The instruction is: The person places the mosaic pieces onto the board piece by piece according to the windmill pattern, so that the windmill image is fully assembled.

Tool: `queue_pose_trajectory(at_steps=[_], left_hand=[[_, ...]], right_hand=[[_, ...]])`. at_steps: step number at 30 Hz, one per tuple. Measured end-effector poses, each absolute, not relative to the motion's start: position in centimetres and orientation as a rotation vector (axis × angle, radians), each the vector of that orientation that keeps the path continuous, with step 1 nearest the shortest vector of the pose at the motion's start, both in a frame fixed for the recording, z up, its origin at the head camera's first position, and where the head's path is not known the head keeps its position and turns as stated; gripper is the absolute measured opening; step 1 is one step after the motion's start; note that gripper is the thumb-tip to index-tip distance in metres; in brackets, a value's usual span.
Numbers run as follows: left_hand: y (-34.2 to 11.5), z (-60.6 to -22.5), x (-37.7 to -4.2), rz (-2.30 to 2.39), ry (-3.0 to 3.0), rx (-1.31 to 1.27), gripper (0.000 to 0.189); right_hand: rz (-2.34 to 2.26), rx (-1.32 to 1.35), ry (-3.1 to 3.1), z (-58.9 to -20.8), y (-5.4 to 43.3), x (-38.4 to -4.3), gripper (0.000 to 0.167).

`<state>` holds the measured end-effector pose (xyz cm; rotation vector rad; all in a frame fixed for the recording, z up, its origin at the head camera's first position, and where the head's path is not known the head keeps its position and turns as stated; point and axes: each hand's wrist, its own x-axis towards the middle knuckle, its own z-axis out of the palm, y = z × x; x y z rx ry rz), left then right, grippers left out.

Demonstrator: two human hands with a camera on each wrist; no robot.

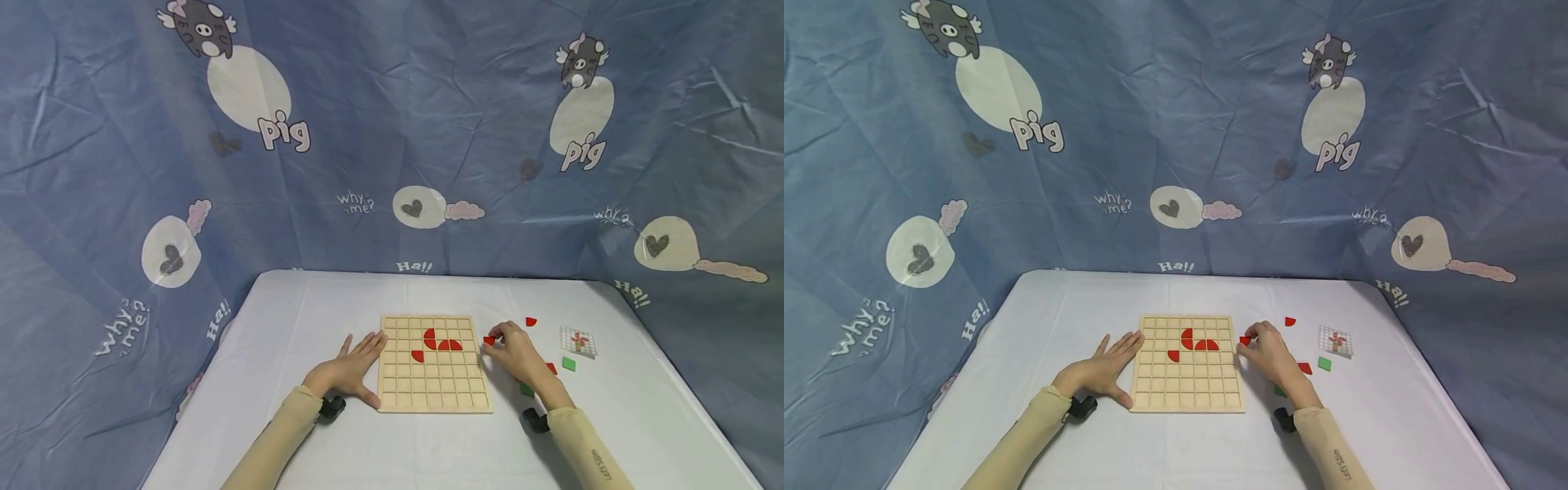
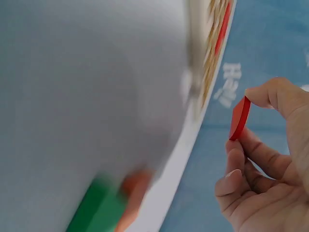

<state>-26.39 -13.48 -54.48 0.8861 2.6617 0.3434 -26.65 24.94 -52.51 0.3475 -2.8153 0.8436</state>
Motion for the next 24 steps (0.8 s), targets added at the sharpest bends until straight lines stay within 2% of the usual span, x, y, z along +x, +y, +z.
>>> queue_pose_trajectory(at_steps=[14,24], left_hand=[[-13.4,-54.2,-26.3,0.345,2.657,0.876,0.139],[-13.4,-53.9,-26.1,0.370,2.648,0.883,0.137]], right_hand=[[0.909,0.540,-2.835,-52.2,17.8,-25.6,0.025],[0.820,0.666,-2.851,-52.5,15.2,-25.5,0.022]])
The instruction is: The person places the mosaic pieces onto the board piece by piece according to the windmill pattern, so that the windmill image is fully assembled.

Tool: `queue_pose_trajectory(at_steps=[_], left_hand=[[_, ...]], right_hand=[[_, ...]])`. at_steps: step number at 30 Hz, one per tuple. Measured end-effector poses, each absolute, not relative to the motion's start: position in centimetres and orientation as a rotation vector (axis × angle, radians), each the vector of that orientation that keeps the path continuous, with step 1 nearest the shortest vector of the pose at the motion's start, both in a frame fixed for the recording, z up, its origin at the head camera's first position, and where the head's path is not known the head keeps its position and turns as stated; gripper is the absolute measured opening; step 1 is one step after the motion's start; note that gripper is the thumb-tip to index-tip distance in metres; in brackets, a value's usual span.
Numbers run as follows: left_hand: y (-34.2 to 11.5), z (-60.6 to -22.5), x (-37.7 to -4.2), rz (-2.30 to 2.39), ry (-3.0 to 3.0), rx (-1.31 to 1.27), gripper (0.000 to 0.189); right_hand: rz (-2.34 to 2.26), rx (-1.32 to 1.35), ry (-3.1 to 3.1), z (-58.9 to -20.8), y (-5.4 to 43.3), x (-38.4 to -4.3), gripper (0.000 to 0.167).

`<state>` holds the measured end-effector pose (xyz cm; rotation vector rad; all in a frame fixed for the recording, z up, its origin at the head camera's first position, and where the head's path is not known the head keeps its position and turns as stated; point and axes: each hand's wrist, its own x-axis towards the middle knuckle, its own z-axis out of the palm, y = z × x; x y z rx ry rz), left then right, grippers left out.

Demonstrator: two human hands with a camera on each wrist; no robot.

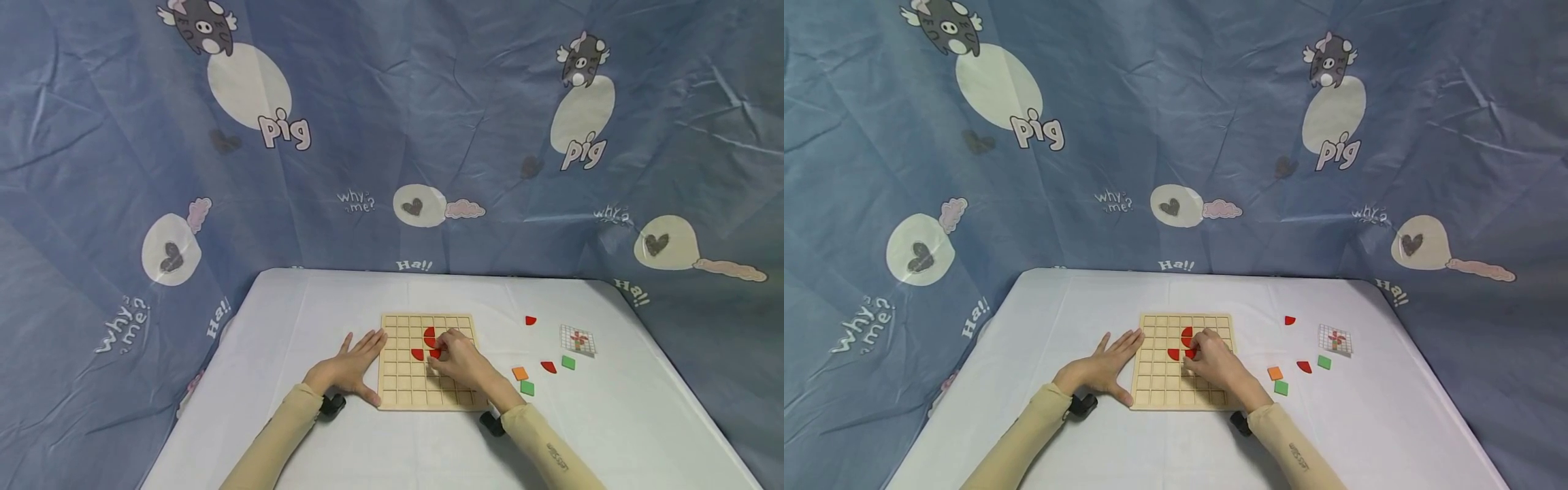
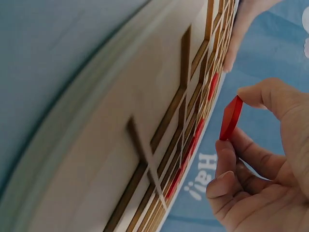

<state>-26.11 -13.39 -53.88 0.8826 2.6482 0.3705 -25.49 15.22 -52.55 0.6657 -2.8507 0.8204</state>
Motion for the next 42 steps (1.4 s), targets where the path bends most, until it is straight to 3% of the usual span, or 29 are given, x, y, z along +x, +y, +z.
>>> queue_pose_trajectory(at_steps=[42], left_hand=[[-13.42,-54.20,-26.20,0.352,2.659,0.871,0.139]], right_hand=[[0.810,0.705,-2.901,-53.10,14.57,-26.40,0.022]])
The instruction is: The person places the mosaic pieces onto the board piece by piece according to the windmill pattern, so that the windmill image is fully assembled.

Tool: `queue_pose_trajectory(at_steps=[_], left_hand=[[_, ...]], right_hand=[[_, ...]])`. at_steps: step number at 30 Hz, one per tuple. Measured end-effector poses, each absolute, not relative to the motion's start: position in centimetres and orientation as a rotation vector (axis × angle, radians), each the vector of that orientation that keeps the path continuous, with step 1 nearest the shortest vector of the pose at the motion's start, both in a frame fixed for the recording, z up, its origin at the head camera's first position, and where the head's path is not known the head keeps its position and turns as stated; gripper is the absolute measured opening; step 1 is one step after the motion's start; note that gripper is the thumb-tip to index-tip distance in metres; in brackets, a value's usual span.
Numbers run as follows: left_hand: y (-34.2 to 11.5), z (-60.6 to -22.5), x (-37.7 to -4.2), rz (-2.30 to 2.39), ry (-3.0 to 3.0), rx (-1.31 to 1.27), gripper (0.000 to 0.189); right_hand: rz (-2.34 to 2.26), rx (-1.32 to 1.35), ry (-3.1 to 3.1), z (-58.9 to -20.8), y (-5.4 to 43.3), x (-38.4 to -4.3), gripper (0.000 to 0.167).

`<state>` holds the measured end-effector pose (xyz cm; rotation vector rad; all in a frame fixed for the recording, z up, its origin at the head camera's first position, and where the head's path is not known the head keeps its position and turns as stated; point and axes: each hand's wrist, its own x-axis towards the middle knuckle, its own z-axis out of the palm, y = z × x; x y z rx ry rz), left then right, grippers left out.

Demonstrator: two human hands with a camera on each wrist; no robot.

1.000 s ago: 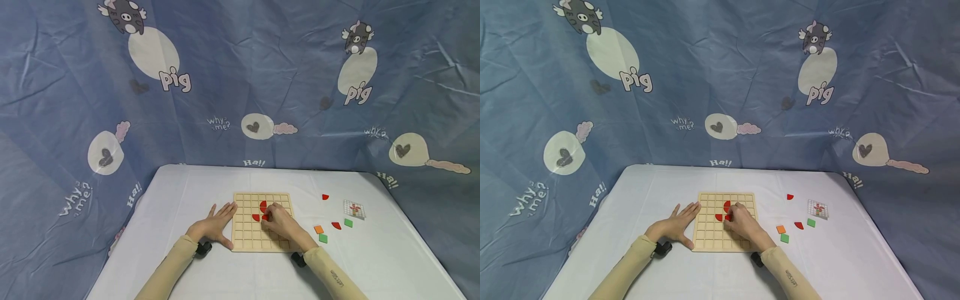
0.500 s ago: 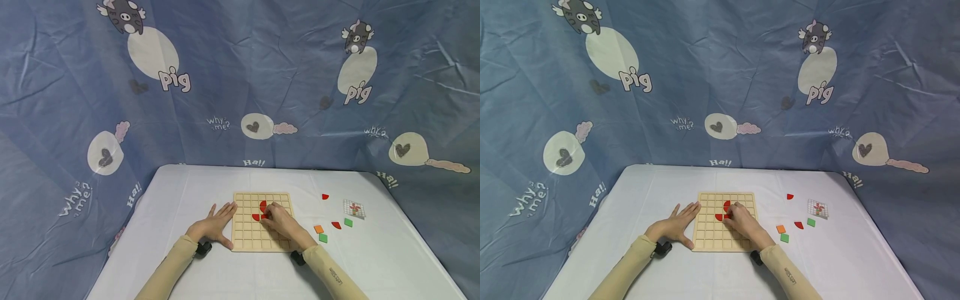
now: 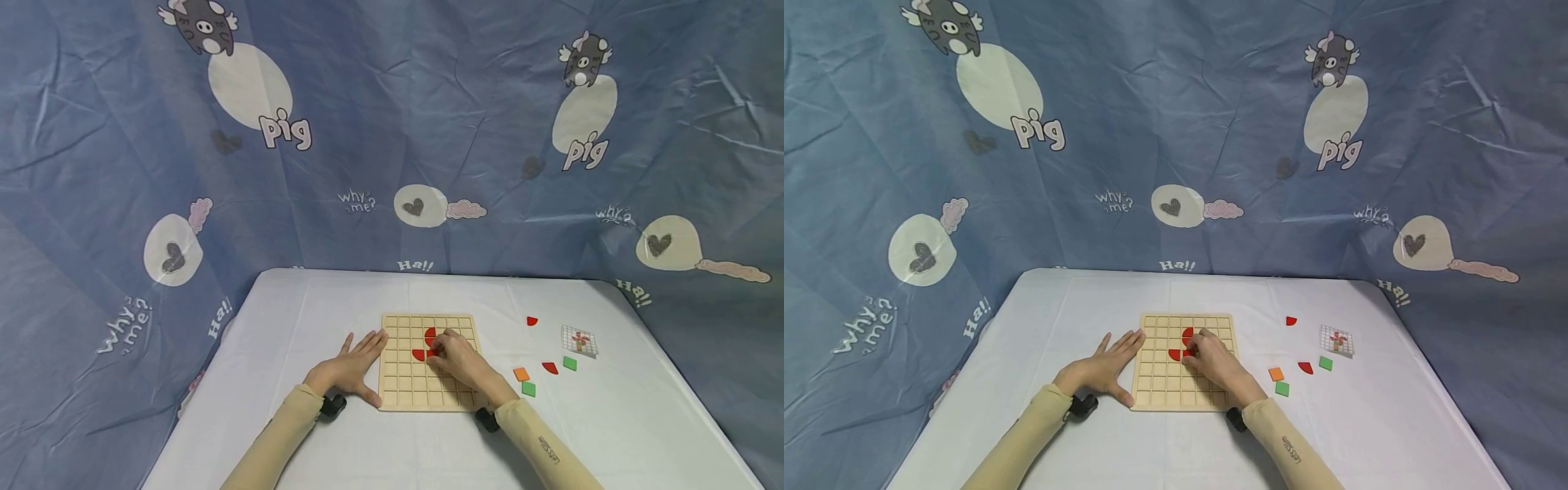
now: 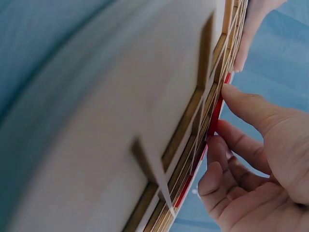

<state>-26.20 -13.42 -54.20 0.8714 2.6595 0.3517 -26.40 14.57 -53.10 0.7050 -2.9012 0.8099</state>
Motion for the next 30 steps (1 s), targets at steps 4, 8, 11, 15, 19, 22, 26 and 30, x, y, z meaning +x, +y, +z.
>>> queue_pose_trajectory(at_steps=[4,8,11,15,19,22,26,30], left_hand=[[-13.41,-54.09,-26.12,0.358,2.659,0.864,0.139],[-13.41,-54.02,-26.07,0.360,2.659,0.869,0.138],[-13.41,-54.01,-26.07,0.360,2.656,0.874,0.138],[-13.40,-54.00,-26.08,0.366,2.651,0.871,0.138],[-13.39,-54.02,-26.15,0.362,2.654,0.869,0.138],[-13.41,-54.05,-26.18,0.358,2.653,0.875,0.138],[-13.43,-54.08,-26.18,0.354,2.651,0.884,0.138],[-13.39,-54.07,-26.16,0.344,2.658,0.885,0.138]], right_hand=[[0.812,0.726,-2.903,-53.04,14.64,-26.47,0.017],[0.817,0.739,-2.908,-53.01,14.73,-26.48,0.014],[0.830,0.767,-2.902,-53.03,14.82,-26.44,0.013],[0.845,0.800,-2.889,-53.03,14.89,-26.43,0.012],[0.830,0.802,-2.894,-53.05,14.88,-26.57,0.012],[0.826,0.794,-2.903,-53.03,14.83,-26.64,0.011],[0.833,0.778,-2.911,-52.98,14.77,-26.64,0.012],[0.844,0.776,-2.915,-52.94,14.84,-26.60,0.012]])
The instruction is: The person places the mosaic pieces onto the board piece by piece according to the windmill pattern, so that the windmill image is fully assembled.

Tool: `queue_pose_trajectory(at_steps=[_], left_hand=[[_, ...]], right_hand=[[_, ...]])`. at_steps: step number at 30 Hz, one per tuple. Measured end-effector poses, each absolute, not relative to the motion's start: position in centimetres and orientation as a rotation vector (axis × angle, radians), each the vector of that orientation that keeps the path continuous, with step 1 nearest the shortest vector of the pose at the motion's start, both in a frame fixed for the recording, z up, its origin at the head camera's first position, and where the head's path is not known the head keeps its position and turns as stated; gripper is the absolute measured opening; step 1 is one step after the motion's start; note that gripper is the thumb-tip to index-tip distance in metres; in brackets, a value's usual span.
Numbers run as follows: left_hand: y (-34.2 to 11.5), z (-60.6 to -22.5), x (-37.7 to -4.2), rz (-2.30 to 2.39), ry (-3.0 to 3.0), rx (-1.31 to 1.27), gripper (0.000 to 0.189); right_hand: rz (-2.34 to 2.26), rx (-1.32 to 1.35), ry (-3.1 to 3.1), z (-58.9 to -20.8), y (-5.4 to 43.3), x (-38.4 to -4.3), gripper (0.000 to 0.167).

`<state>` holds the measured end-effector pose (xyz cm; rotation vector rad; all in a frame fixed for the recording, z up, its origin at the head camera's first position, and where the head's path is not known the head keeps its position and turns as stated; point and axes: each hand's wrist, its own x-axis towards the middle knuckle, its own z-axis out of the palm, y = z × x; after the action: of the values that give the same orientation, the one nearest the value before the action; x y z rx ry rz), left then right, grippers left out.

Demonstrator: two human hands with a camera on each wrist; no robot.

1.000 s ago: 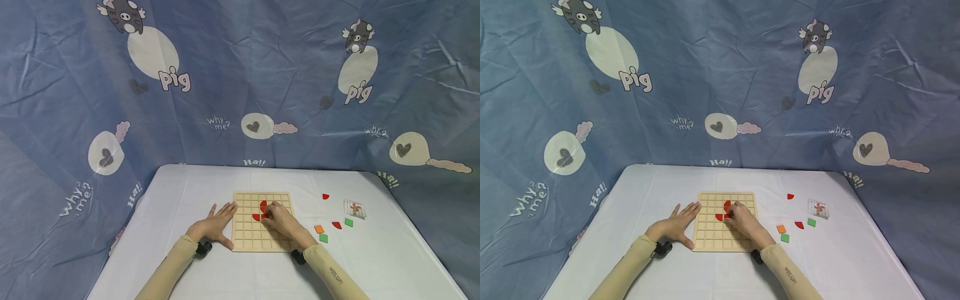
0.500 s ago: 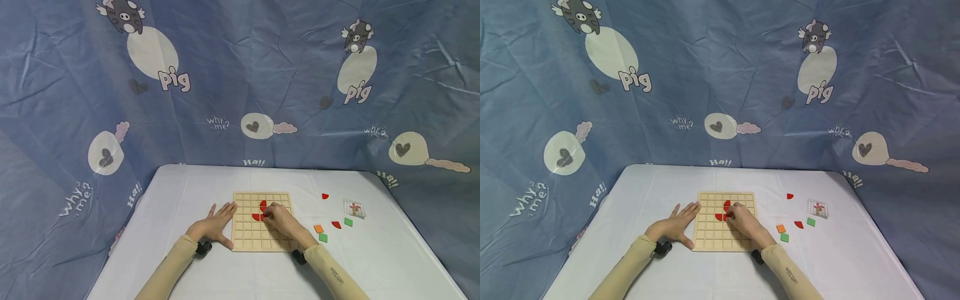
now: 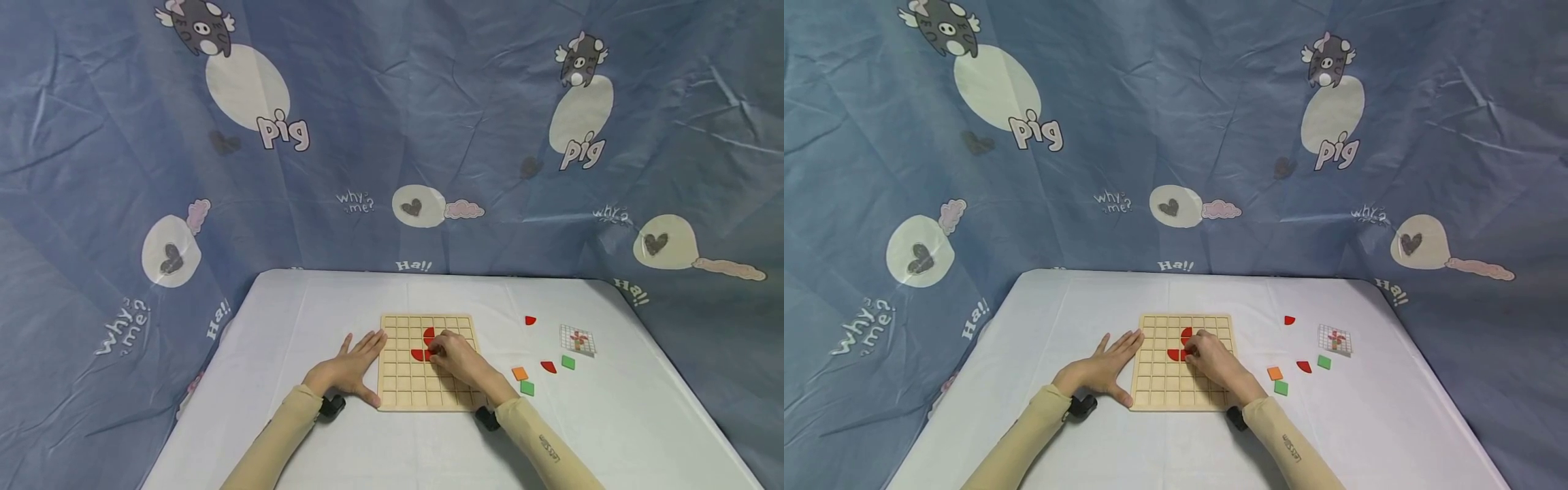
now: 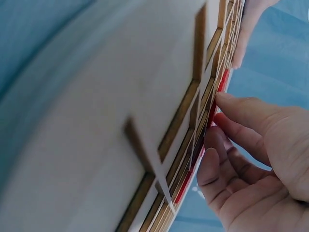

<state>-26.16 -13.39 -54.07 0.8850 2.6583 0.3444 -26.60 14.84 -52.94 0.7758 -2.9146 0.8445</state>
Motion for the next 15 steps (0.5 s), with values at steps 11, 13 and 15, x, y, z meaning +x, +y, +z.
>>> queue_pose_trajectory(at_steps=[11,13,15], left_hand=[[-13.3,-54.3,-26.2,0.309,2.665,0.873,0.139],[-13.3,-54.3,-26.3,0.301,2.667,0.870,0.139],[-13.3,-54.3,-26.3,0.305,2.667,0.869,0.139]], right_hand=[[0.950,0.636,-2.874,-51.8,17.1,-26.2,0.010],[0.949,0.604,-2.875,-51.6,17.9,-26.1,0.009],[0.947,0.564,-2.880,-51.4,18.7,-26.0,0.011]])
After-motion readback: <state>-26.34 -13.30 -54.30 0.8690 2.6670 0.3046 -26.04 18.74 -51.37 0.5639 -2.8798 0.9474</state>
